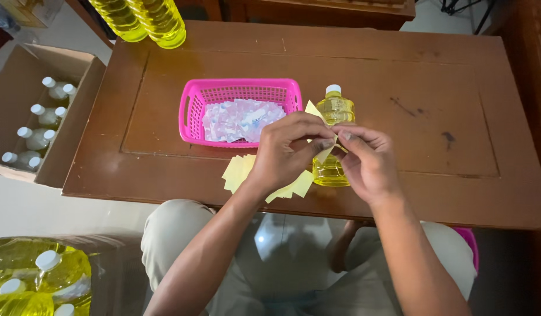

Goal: The person peels a self-adhesive label from a sheet, applies it to a plastic bottle filled with yellow liquid, and then places the labeled bottle into a cardboard box.

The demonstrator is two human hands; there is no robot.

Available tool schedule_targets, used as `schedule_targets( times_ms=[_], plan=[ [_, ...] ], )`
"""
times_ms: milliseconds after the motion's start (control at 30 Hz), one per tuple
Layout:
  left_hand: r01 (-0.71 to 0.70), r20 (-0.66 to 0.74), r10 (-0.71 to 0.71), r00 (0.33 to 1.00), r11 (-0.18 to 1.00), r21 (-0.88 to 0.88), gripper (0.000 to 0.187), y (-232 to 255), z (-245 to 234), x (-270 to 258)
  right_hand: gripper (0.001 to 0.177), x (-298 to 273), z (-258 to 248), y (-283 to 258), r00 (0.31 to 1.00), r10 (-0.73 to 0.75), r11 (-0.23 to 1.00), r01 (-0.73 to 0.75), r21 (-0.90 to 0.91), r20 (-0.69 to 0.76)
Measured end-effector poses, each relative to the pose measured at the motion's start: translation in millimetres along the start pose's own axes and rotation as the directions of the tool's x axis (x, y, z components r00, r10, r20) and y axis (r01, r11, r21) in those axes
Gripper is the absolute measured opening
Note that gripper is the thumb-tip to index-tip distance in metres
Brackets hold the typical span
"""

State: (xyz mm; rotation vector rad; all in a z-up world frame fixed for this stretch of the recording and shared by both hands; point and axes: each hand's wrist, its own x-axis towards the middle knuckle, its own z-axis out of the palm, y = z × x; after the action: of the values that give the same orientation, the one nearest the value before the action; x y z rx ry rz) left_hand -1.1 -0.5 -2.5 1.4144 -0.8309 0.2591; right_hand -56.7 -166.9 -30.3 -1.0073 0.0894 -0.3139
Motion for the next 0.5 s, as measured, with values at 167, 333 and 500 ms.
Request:
schedule_targets(
  times_ms=[167, 333, 500],
  plan=[
    [-0.008, 0.006, 0.008, 1.000, 1.000, 0.001, 0.011, 0, -1, 2, 0.018, 1, 2, 1, 1.000, 0.023, 1.000, -0.023, 0.013, 0.000],
    [-0.006, -0.001, 0.006, 1.000, 1.000, 0.002, 0.012, 0, 0, 2, 0.019, 0, 4, -1, 1.000, 0.020, 1.000, -0.020, -0.008, -0.010],
    [-0.025, 0.011, 0.025, 1.000, 1.000, 0.015, 0.013, 0, 0, 5, 0.013, 6, -5, 8, 1.000, -0.015, 1.000, 0.015, 0.000, 0.021]
  ],
)
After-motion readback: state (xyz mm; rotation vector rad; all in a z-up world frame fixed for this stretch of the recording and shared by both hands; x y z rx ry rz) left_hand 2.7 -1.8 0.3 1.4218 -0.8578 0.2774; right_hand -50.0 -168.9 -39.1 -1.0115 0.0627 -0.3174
